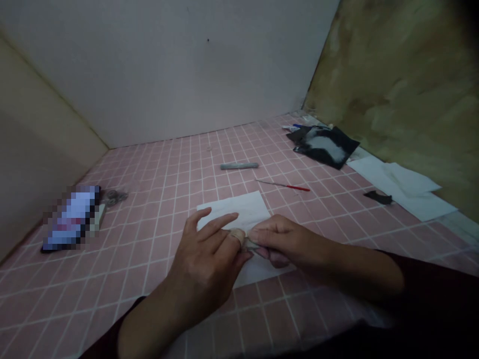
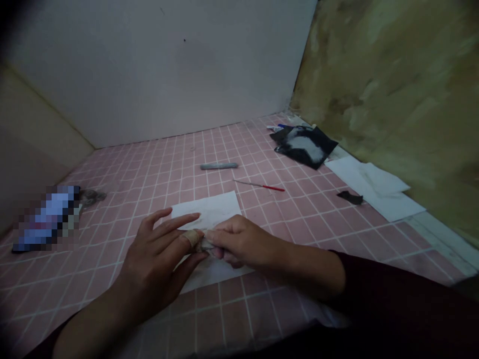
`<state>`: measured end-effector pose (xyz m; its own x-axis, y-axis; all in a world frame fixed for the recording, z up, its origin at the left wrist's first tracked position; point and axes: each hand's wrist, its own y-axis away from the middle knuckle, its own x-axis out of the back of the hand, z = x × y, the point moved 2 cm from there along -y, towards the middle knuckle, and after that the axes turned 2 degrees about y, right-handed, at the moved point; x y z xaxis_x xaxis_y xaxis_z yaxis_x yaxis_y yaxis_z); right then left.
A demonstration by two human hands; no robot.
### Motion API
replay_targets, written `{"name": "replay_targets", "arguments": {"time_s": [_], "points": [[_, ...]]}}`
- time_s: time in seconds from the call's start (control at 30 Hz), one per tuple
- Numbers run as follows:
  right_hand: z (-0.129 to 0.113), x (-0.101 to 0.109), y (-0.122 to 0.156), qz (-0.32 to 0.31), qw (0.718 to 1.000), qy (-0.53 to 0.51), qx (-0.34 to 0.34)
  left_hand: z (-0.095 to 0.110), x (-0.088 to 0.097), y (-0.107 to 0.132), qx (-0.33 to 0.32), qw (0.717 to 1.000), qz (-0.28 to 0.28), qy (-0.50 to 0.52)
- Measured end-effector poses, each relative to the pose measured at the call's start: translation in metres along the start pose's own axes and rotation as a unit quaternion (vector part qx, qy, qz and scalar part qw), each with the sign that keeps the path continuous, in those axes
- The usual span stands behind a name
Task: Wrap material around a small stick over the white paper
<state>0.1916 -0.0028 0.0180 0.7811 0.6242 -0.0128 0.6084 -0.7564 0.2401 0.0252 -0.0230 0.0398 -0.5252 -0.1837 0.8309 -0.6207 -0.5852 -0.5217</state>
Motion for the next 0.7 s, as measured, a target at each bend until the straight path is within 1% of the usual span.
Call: {"name": "replay_targets", "arguments": {"time_s": [0.07,0.1,0.13,0.17,0.2,0.23,0.27,0.33,0.37,0.43,0.5,0.53,0.6,0.67,0.7], "points": [[0.005,-0.001,-0.001,-0.027,0.995,-0.083,-0.055,0.001,-0.001,-0.001,-0.011,1.0,0.004,-0.013],[0.005,0.0,-0.001,-0.028,0.994,-0.084,-0.057,-0.001,-0.001,0.0,-0.011,1.0,0.0,-0.014],[0.004,0.002,-0.001,-0.023,0.998,-0.051,-0.04,-0.003,-0.001,0.0,-0.008,1.0,-0.005,-0.012],[0.002,0.005,0.0,-0.008,1.0,0.01,-0.003,-0.007,0.0,0.0,-0.003,1.0,-0.009,-0.008],[-0.002,0.009,0.001,0.012,0.995,0.086,0.051,-0.012,0.002,0.001,0.007,1.0,-0.012,-0.003],[-0.006,0.013,0.003,0.033,0.98,0.165,0.111,-0.018,0.005,0.002,0.019,1.0,-0.016,0.008],[-0.01,0.018,0.005,0.057,0.952,0.244,0.177,-0.024,0.009,0.003,0.035,0.999,-0.011,0.019],[-0.015,0.026,0.008,0.071,0.9,0.34,0.264,-0.038,0.017,0.004,0.074,0.993,-0.042,0.085],[-0.016,0.029,0.008,0.073,0.874,0.378,0.296,-0.043,0.02,0.004,0.093,0.985,-0.075,0.125],[-0.013,0.032,0.006,0.071,0.834,0.438,0.328,-0.048,0.022,0.004,0.117,0.966,-0.13,0.189],[-0.008,0.03,0.001,0.071,0.811,0.475,0.334,-0.047,0.02,0.002,0.13,0.956,-0.157,0.212],[-0.005,0.027,-0.001,0.066,0.806,0.483,0.334,-0.044,0.017,0.001,0.13,0.955,-0.161,0.213],[-0.001,0.017,-0.005,0.046,0.808,0.481,0.337,-0.035,0.012,-0.001,0.117,0.957,-0.162,0.208],[0.001,0.009,-0.007,0.032,0.824,0.456,0.336,-0.028,0.008,-0.003,0.093,0.961,-0.166,0.2],[0.0,0.007,-0.008,0.022,0.838,0.44,0.322,-0.027,0.008,-0.004,0.083,0.962,-0.165,0.199]]}}
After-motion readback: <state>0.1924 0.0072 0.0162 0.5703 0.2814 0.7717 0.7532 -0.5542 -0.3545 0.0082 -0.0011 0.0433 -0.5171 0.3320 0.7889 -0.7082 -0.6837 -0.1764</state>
